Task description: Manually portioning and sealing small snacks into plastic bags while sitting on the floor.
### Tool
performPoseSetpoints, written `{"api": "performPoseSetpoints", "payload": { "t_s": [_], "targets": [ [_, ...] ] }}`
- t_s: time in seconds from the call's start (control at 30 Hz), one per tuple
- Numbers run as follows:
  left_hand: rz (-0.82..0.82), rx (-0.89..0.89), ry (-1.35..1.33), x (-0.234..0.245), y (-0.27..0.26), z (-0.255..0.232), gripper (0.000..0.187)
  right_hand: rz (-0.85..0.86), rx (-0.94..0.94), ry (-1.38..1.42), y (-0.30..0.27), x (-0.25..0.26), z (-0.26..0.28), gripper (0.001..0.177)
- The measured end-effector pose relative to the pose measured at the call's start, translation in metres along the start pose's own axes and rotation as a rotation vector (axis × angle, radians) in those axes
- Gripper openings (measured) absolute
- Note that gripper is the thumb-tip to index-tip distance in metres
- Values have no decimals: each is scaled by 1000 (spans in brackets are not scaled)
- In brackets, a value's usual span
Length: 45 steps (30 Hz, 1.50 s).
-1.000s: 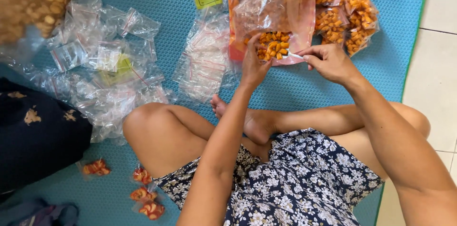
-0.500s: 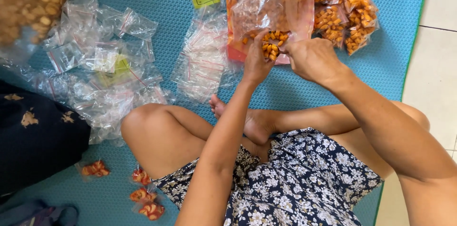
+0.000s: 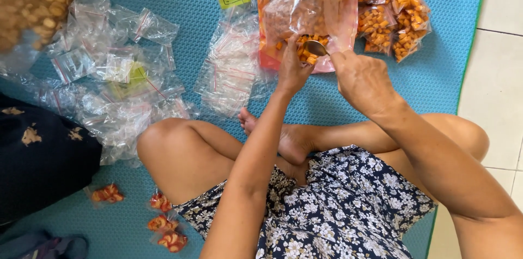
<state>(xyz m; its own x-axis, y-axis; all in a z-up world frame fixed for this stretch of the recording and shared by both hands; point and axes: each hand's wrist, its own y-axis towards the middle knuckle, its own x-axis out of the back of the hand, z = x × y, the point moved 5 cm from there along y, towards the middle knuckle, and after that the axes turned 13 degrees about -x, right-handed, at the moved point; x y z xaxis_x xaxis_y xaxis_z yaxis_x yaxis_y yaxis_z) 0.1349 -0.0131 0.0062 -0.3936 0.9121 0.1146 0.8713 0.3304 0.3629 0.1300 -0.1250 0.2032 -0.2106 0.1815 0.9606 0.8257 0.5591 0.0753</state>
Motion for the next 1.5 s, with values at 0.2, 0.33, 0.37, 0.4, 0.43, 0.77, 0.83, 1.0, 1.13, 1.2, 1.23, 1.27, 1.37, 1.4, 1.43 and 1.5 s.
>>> {"api": "performPoseSetpoints", "payload": {
  "t_s": [0.2,0.33,0.37,0.4,0.43,0.77,0.83,1.0,1.13,1.2,1.23,1.27,1.37,1.4,1.43,1.5],
  "targets": [
    [3,0,-11,-5,-3,2,95,-59,9,-4,-7,-26,-10,18],
    [-1,10,-17,-7,-2,6,91,-77,-13,78,-8,4,-22,17],
    [16,13,-101,-5,0,6,89,-78,-17,59,-10,7,-24,14],
    [33,15,-184,-4,2,6,87,-79,-21,40,-12,10,-25,11],
    [36,14,-187,-5,3,4,87,-78,-25,38,-11,9,-21,11],
    [46,0,-179,-3,2,2,91,-93,-10,155,-9,3,-35,16],
    [45,-15,-166,1,4,-5,91,-75,-37,175,-10,18,-42,14],
    [21,-2,-163,-5,4,-6,86,-62,-4,164,-16,22,-37,16],
    [39,7,-139,-7,3,-7,97,-117,24,123,-18,11,-26,13],
    [42,-35,-200,-3,5,-13,98,-82,16,169,-17,13,-29,16],
    [41,-33,-198,0,3,-12,98,-81,18,170,-17,19,-31,16],
    [44,-42,-218,3,2,-11,98,-79,-1,166,-17,25,-33,14],
    [53,-63,-235,2,3,-14,99,-88,-24,149,-17,24,-37,12],
    [56,-71,-227,2,3,-15,100,-98,-24,141,-17,21,-36,12],
    [56,-71,-227,0,3,-15,100,-98,-24,141,-18,14,-33,12],
    [60,-55,-226,-4,2,-15,101,-112,-13,111,-20,-1,-24,13]
  ]
}}
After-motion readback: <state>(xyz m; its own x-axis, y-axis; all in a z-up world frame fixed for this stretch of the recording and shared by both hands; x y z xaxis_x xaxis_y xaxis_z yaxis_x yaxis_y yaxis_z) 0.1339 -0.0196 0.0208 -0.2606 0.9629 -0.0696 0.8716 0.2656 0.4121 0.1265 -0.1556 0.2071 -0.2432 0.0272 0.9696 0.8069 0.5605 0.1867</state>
